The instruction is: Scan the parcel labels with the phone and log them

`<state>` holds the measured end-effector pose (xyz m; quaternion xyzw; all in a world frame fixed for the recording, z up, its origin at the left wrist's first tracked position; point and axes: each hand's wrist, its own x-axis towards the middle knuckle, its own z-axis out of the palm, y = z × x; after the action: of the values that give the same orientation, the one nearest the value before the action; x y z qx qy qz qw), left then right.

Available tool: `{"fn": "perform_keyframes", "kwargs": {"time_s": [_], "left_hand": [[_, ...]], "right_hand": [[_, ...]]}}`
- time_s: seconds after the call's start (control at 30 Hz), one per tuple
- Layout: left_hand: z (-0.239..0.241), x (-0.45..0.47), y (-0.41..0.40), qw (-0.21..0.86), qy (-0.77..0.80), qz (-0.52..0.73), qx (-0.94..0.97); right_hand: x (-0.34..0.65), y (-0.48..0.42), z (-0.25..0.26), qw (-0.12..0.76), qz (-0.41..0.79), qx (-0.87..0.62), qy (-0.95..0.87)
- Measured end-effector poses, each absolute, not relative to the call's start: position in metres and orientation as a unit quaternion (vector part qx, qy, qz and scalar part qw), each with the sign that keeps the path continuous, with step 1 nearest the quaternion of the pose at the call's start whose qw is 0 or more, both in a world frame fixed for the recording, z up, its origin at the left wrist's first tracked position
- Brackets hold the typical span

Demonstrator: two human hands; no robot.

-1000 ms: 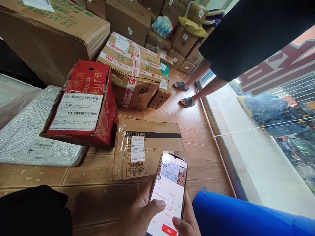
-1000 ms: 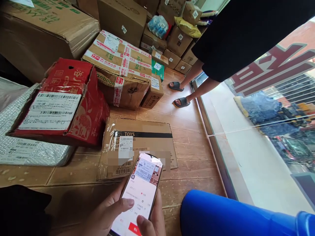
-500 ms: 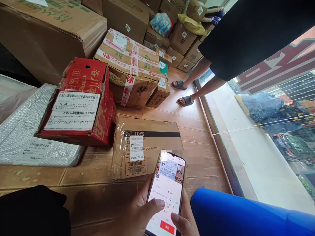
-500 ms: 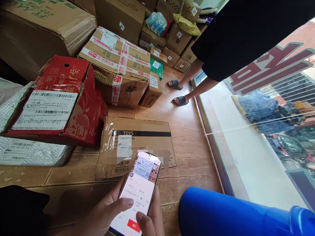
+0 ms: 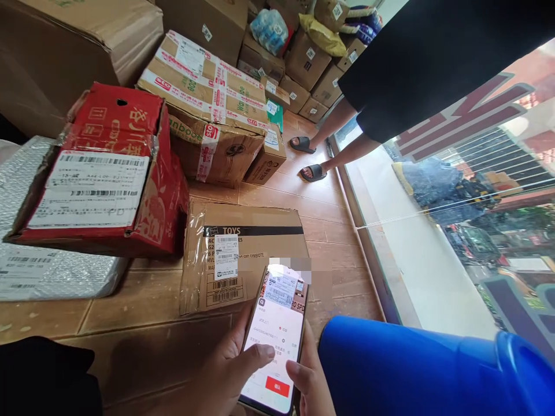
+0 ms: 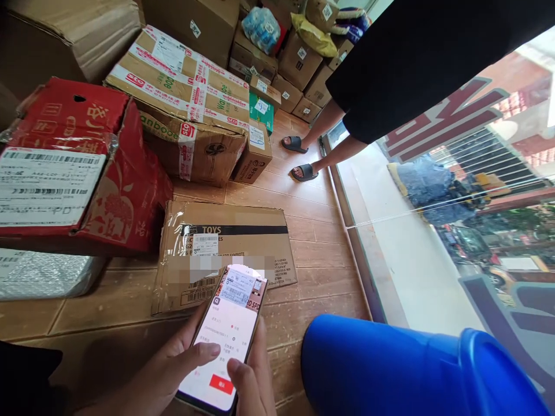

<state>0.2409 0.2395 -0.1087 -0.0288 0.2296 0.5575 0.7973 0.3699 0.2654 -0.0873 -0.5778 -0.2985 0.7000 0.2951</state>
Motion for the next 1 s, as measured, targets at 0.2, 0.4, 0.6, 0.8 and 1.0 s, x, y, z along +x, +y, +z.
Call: {"fn": "perform_keyframes", "kwargs": {"time_s": [0.2, 0.4, 0.6, 0.8, 1.0], "left_hand": [[-0.103, 0.242, 0.241, 0.799, 0.212, 0.562, -0.039], [-0.102, 0.242, 0.241, 0.796, 0.211, 0.567, -0.031], [-0.104, 0.243, 0.240, 0.797, 0.203, 0.568, -0.032], [-0.106, 0.243, 0.238, 0.803, 0.216, 0.555, -0.017], [-0.107, 0.242, 0.235, 0.808, 0.254, 0.532, -0.009]], "right_hand": [[0.371, 0.266, -0.088, 0.306, 0.709, -0.567, -0.285], [0.368, 0.265, -0.084, 0.310, 0.712, -0.566, -0.278], [0.366, 0.263, -0.080, 0.298, 0.701, -0.593, -0.261], [0.360, 0.258, -0.073, 0.317, 0.686, -0.608, -0.243], [0.361, 0.256, -0.074, 0.307, 0.678, -0.610, -0.273]]}}
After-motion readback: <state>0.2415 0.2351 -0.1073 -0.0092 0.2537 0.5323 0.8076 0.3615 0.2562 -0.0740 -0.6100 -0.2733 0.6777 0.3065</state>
